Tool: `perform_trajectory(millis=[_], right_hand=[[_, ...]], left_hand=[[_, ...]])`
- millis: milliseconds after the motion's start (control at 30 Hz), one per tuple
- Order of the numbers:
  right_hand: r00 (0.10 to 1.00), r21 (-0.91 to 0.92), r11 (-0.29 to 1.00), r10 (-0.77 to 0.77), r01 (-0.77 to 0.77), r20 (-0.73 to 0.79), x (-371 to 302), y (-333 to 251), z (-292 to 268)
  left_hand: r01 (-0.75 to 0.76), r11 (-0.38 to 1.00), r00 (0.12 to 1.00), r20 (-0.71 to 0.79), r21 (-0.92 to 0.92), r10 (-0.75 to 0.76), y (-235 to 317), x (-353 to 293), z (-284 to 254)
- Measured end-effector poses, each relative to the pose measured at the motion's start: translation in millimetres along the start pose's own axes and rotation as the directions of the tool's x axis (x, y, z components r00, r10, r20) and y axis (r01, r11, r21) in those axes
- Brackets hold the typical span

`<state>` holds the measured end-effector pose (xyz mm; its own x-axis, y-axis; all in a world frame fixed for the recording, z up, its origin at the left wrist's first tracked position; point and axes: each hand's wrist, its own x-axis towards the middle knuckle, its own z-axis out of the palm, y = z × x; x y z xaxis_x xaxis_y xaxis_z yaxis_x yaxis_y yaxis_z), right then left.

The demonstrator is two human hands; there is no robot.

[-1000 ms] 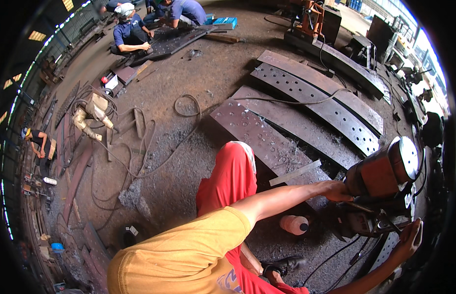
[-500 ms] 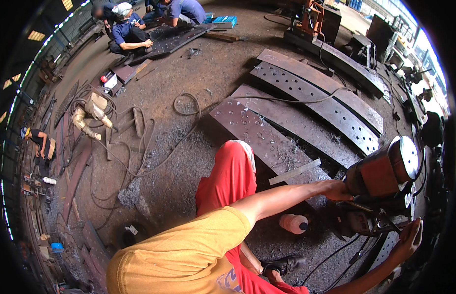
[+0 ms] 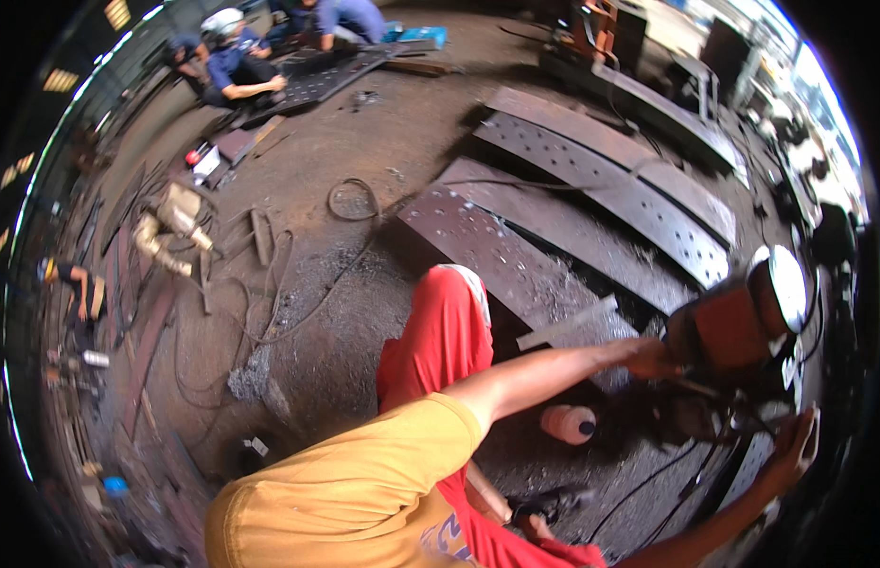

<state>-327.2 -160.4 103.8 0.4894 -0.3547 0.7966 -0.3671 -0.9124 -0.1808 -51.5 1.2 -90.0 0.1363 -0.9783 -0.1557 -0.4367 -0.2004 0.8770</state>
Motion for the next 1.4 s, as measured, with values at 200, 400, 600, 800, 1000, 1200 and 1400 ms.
perform_trajectory(millis=[200,400,600,800,1000,1200,1400], right_hand=[[0.724,0.612,0.563,0.69,-0.555,0.021,21.9,-58.5,9.8],[0.828,0.744,0.561,0.561,-0.364,-0.018,29.0,-81.5,15.8],[0.774,0.795,0.54,0.615,-0.274,-0.151,13.7,-60.6,9.3],[0.608,0.993,0.115,0.786,0.036,-0.113,-76.7,19.6,-22.8],[0.057,0.975,-0.119,0.992,0.186,0.11,-216.7,45.3,91.0],[-0.054,0.725,-0.656,0.748,-0.212,0.661,-332.2,55.0,197.8],[-0.079,0.802,-0.284,0.955,-0.525,0.286,-356.0,39.4,131.9]], left_hand=[[-0.347,0.802,0.791,-0.308,0.486,0.529,-94.6,38.3,8.4],[-0.12,0.466,0.853,-0.331,-0.877,-0.403,-89.2,-28.2,9.1],[-0.493,-0.24,0.699,-0.217,-0.836,-0.681,-57.8,-6.0,-1.2],[-0.698,0.145,0.646,-0.704,-0.702,-0.296,101.7,-33.1,-73.8],[-0.547,0.692,0.106,-0.782,0.471,0.615,291.5,18.9,41.4],[-0.604,0.529,0.433,-0.311,0.596,0.846,362.6,32.1,185.4],[-0.73,0.426,0.608,0.224,0.535,0.761,253.6,77.5,319.6]])
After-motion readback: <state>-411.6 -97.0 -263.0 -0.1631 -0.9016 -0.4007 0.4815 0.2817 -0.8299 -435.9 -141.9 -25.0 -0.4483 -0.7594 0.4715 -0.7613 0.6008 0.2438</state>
